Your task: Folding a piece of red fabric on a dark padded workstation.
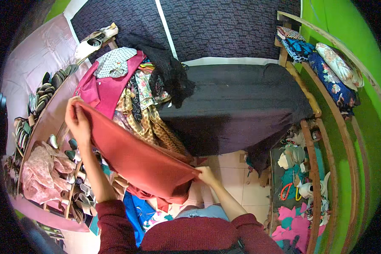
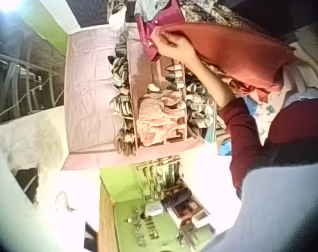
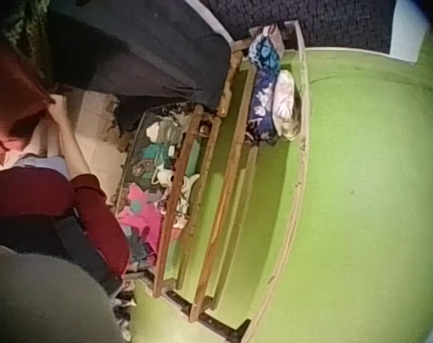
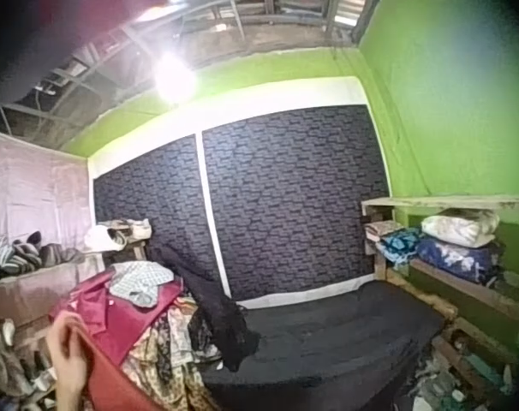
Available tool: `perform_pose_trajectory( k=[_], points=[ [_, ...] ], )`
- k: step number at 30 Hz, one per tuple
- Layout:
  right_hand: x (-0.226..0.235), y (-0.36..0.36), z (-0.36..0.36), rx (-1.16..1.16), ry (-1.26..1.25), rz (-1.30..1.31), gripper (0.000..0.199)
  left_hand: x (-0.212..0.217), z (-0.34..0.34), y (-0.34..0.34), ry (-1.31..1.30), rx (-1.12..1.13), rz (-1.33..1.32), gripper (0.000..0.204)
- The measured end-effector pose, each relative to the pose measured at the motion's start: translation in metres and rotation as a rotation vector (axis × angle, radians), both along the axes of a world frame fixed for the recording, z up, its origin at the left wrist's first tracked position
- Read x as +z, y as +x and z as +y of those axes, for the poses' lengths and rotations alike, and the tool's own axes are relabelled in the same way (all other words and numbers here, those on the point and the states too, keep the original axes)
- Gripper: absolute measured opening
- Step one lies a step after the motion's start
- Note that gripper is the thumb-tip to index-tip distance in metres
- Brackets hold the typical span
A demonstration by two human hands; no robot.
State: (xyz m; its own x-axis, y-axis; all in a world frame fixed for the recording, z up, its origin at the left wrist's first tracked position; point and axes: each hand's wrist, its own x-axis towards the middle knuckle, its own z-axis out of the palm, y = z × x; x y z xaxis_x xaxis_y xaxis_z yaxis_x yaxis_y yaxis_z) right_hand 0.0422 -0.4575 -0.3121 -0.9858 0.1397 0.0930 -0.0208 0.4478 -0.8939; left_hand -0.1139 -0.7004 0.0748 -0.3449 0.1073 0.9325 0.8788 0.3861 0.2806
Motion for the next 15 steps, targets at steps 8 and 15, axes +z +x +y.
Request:
perform_pose_trajectory(
  k=[8,15],
  points=[
    [0.184,-0.021,0.050,-0.277,0.037,0.485,0.035,-0.007,-0.031,0.025,-0.200,-0.028,-0.202,0.033],
    [0.348,-0.011,0.027,-0.314,0.599,0.717,0.021,-0.035,0.063,0.050,-0.306,-0.336,-0.136,0.109]
  ],
)
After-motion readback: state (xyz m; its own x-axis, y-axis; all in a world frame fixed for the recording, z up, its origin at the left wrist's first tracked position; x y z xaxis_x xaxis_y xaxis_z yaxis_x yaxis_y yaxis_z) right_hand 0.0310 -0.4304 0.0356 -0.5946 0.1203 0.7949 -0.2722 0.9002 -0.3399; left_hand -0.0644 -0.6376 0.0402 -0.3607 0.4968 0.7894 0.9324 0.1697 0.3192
